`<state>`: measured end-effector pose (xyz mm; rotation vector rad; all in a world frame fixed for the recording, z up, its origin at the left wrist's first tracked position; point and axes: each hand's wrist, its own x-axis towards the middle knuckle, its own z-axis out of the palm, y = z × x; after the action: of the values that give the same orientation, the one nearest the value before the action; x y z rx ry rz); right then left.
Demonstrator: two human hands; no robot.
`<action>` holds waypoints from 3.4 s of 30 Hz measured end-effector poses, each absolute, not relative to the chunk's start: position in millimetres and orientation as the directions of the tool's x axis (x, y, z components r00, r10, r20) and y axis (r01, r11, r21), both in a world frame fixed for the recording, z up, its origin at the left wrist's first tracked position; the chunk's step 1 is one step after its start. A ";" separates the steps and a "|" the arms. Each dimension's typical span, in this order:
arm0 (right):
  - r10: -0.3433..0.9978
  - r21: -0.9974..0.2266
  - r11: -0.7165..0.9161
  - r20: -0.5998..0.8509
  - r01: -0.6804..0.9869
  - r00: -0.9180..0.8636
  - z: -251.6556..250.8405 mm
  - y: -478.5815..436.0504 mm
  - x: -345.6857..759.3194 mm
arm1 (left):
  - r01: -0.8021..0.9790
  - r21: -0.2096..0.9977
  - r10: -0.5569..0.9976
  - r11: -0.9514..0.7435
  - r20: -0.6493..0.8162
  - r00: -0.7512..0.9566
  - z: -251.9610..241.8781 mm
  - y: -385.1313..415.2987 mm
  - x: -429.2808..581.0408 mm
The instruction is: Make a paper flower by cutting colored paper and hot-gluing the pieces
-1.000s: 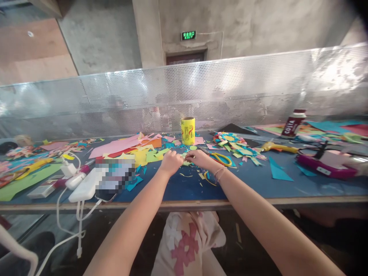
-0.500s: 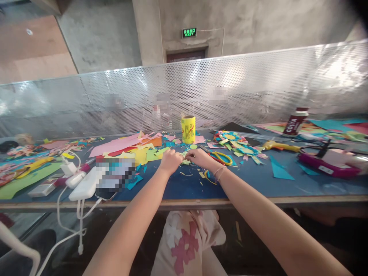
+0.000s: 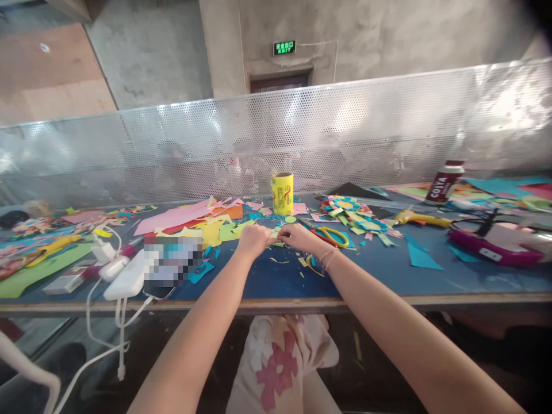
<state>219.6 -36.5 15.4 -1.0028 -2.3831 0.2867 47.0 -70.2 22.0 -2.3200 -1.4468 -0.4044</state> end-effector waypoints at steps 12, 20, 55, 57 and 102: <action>0.720 -0.408 0.635 0.619 0.656 -0.313 7.5 -23.8 224.0 | 0.879 0.127 0.839 -0.459 0.387 0.382 13.3 -62.6 42.0; 0.728 -0.422 0.626 0.618 0.655 -0.297 19.3 -32.7 227.9 | 0.939 -0.029 0.874 -0.342 0.359 0.329 16.8 -68.7 45.8; 0.714 -0.393 0.636 0.627 0.665 -0.312 1.2 -17.7 224.2 | 0.965 -0.154 0.762 -0.211 0.593 0.262 17.3 -74.9 48.7; 0.712 -0.397 0.638 0.630 0.660 -0.309 0.6 -17.5 224.1 | 0.967 -0.167 0.727 -0.192 0.638 0.255 17.6 -77.1 51.5; 0.898 -0.970 -0.051 0.060 -0.238 -0.437 24.7 -106.6 206.1 | 0.716 -0.220 0.625 -0.663 0.365 0.690 33.3 -126.0 109.4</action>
<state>206.1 -106.6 24.7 -0.7667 -1.3358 1.6363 109.4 -126.0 33.3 -2.5567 -1.0525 -0.3686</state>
